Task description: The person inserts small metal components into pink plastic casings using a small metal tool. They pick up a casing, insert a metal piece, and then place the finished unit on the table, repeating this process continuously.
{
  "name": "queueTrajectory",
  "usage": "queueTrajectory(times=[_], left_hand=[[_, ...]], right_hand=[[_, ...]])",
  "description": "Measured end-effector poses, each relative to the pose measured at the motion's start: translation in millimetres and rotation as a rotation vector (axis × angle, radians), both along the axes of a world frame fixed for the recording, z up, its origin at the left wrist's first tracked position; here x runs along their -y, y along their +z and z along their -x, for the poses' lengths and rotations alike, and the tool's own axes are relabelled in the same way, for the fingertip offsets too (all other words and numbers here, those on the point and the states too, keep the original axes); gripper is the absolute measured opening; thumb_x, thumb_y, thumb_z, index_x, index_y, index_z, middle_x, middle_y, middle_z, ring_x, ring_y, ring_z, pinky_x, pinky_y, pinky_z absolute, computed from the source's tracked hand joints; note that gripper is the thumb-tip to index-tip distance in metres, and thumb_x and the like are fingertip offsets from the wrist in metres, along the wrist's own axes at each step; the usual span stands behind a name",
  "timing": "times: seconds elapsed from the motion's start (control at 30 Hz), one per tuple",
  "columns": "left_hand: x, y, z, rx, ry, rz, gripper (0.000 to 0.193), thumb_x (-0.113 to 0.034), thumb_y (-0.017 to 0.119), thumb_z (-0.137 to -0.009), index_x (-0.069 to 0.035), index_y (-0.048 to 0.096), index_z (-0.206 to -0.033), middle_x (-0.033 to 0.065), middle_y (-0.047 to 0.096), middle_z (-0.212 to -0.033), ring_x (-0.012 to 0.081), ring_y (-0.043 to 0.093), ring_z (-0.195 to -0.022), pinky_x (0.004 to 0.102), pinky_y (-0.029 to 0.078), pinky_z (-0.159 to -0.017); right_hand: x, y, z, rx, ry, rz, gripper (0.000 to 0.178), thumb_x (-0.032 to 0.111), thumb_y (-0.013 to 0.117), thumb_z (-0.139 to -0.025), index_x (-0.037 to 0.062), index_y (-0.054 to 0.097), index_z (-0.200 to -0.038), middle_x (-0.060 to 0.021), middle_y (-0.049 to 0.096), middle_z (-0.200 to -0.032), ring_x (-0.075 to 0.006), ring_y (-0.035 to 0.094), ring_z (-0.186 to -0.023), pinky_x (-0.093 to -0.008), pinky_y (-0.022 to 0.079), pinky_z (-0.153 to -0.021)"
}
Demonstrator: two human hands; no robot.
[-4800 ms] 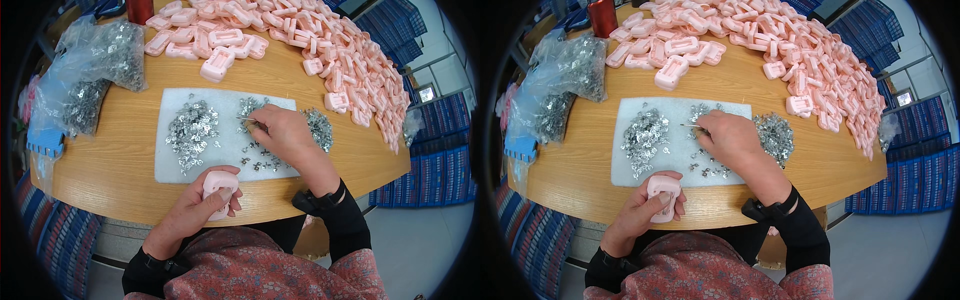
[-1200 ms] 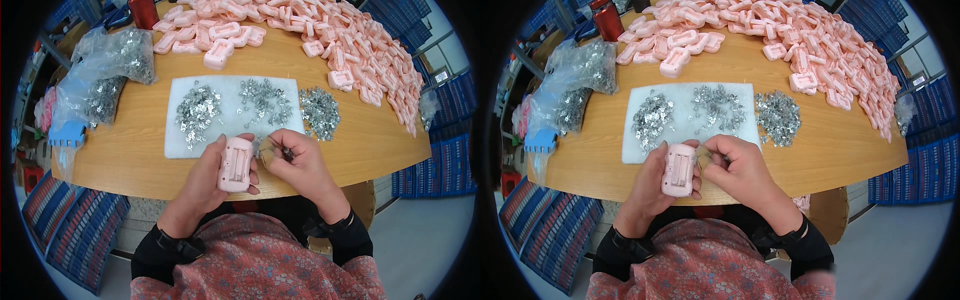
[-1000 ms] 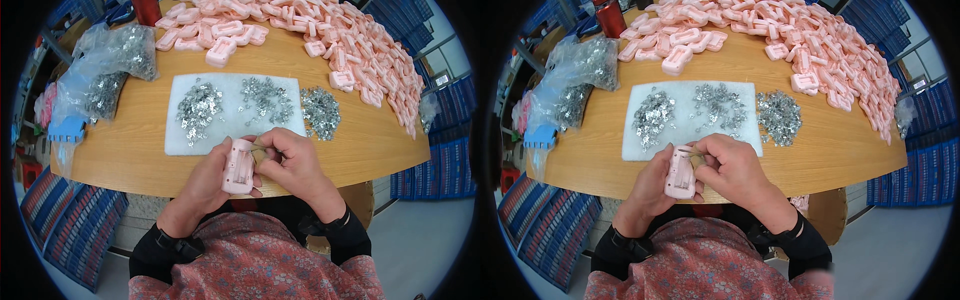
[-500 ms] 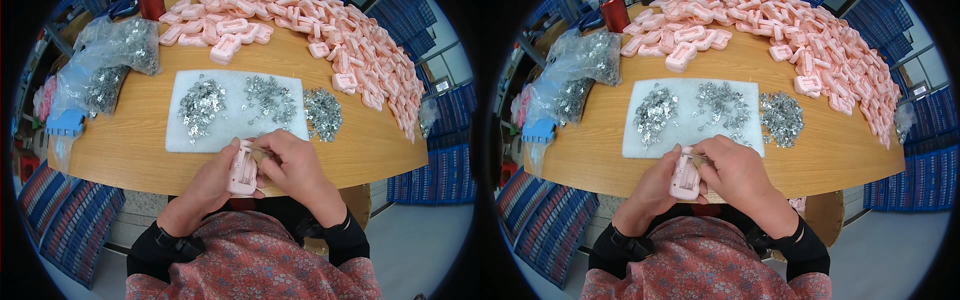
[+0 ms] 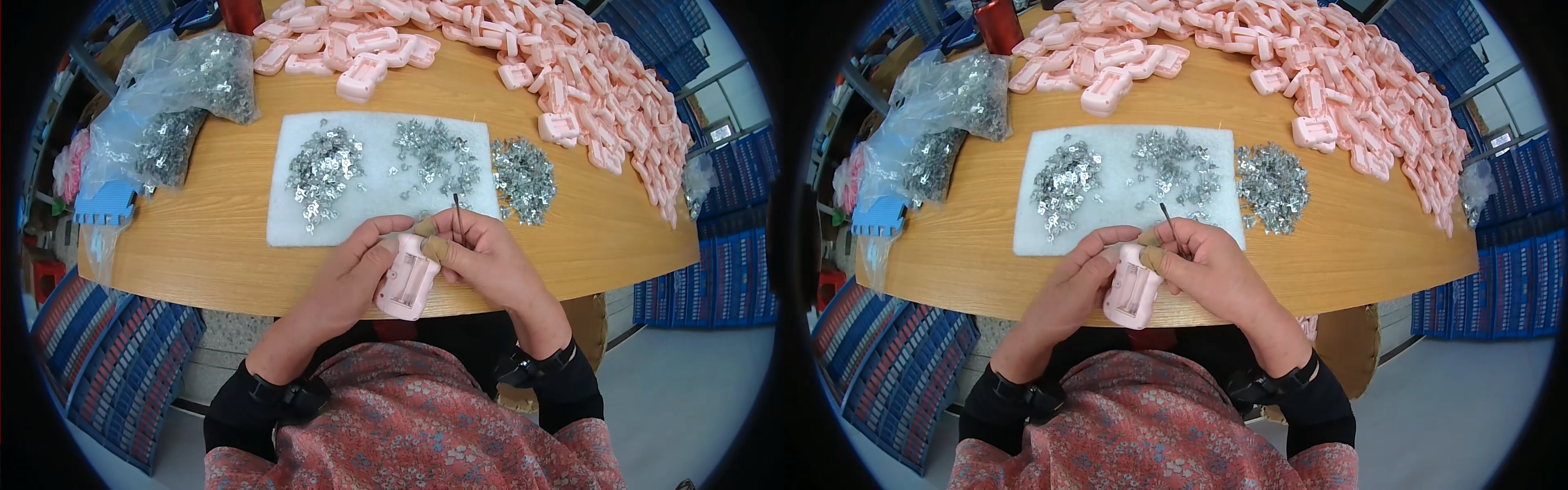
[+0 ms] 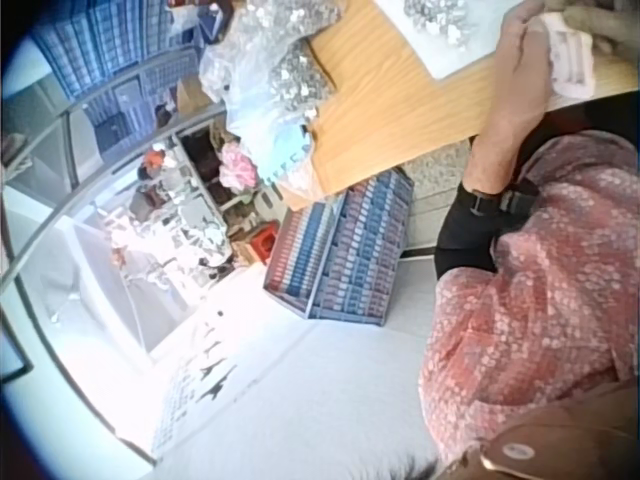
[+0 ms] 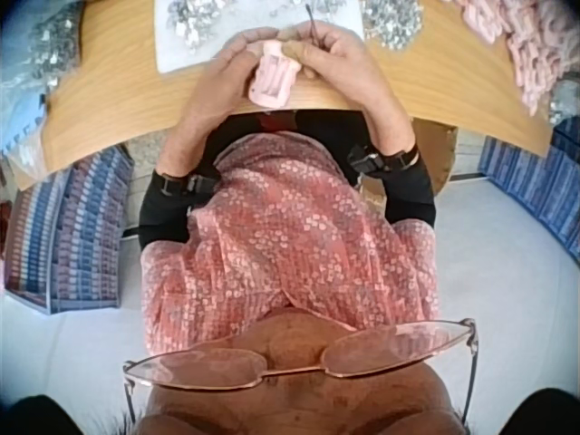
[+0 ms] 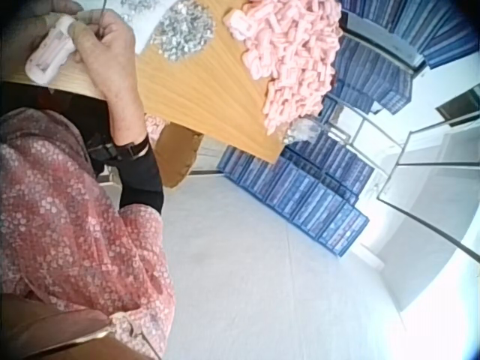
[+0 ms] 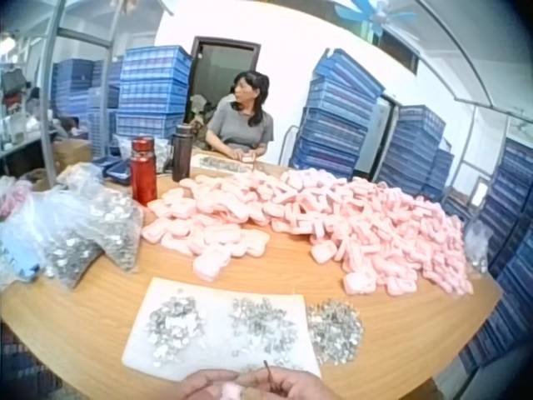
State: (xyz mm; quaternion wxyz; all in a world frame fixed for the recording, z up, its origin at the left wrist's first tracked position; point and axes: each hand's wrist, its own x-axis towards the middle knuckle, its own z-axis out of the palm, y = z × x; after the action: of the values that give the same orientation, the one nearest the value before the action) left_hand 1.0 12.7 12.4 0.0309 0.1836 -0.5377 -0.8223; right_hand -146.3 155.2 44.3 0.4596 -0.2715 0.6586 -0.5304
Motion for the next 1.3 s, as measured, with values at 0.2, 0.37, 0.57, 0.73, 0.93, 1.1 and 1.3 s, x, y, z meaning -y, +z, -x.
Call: queueTrajectory(times=[0.2, 0.37, 0.57, 0.73, 0.93, 1.1, 1.3], left_hand=[[4.4, 15.4, -4.3, -0.031, -0.143, 0.373, 0.042, -0.008, 0.05, -0.1, -0.001, 0.045, -0.141, 0.0046, 0.064, -0.107, 0.0072, 0.059, -0.092, 0.0264, 0.05, -0.081], [5.3, 29.7, 1.7, 0.011, -0.233, 0.857, 0.041, -0.006, 0.05, -0.097, 0.001, 0.046, -0.138, 0.0055, 0.065, -0.101, 0.01, 0.061, -0.087, 0.0292, 0.051, -0.077], [12.5, 0.6, 0.2, -0.063, -0.08, 0.165, 0.034, -0.014, 0.04, -0.103, -0.003, 0.049, -0.134, 0.0057, 0.062, -0.098, 0.0131, 0.058, -0.073, 0.029, 0.05, -0.07], [15.3, 3.4, -3.0, -0.044, -0.092, -0.498, 0.037, -0.021, 0.038, -0.105, -0.004, 0.046, -0.136, 0.0036, 0.053, -0.088, 0.0124, 0.052, -0.07, 0.0274, 0.046, -0.063], [12.9, -0.8, -5.4, -0.105, -0.187, -0.595, 0.041, -0.029, 0.037, -0.105, -0.004, 0.046, -0.136, 0.0042, 0.054, -0.087, 0.0128, 0.049, -0.067, 0.0275, 0.041, -0.059], [13.3, -6.3, -7.7, -0.088, -0.188, -0.643, 0.046, -0.035, 0.044, -0.103, -0.004, 0.045, -0.137, 0.0039, 0.055, -0.089, 0.0125, 0.047, -0.067, 0.027, 0.037, -0.058], [13.9, -3.2, -8.1, -0.096, -0.214, -0.658, 0.048, -0.038, 0.05, -0.101, -0.005, 0.047, -0.135, 0.0035, 0.054, -0.088, 0.0115, 0.046, -0.066, 0.0269, 0.037, -0.058]], right_hand=[[-1.6, 3.6, -1.7, -0.014, 0.004, -0.046, 0.025, 0.023, 0.068, -0.094, 0.0002, 0.064, -0.104, 0.0028, 0.061, -0.08, -0.0021, 0.052, -0.067, -0.019, 0.043, -0.057], [-2.0, 5.5, -4.9, -0.045, 0.016, -0.082, 0.026, 0.024, 0.066, -0.095, -0.0002, 0.064, -0.104, 0.0027, 0.061, -0.081, -0.0022, 0.052, -0.066, -0.0195, 0.043, -0.056], [-1.7, 10.3, -8.5, 0.01, -0.117, 0.09, 0.023, 0.02, 0.066, -0.095, 0.0003, 0.064, -0.107, 0.0039, 0.059, -0.08, -0.0021, 0.049, -0.068, -0.0201, 0.042, -0.06], [-2.9, -1.1, -10.7, -0.16, -0.091, 0.112, 0.024, 0.009, 0.067, -0.09, -0.0008, 0.062, -0.112, 0.0045, 0.054, -0.076, -0.0028, 0.048, -0.068, -0.0209, 0.042, -0.062], [3.4, 5.0, -12.9, -0.238, -0.007, 0.094, 0.033, 0.001, 0.067, -0.086, 0.0001, 0.06, -0.118, 0.0052, 0.051, -0.076, -0.0024, 0.048, -0.07, -0.0205, 0.042, -0.065], [3.3, 11.0, -10.7, -0.274, 0.041, 0.058, 0.031, -0.001, 0.067, -0.085, -0.0009, 0.061, -0.116, 0.0057, 0.049, -0.073, -0.0014, 0.047, -0.071, -0.0214, 0.048, -0.075], [2.8, 3.4, -10.4, -0.285, 0.037, 0.075, 0.028, -0.002, 0.066, -0.085, -0.002, 0.061, -0.113, 0.0057, 0.049, -0.071, -0.0014, 0.047, -0.07, -0.0252, 0.051, -0.09]])
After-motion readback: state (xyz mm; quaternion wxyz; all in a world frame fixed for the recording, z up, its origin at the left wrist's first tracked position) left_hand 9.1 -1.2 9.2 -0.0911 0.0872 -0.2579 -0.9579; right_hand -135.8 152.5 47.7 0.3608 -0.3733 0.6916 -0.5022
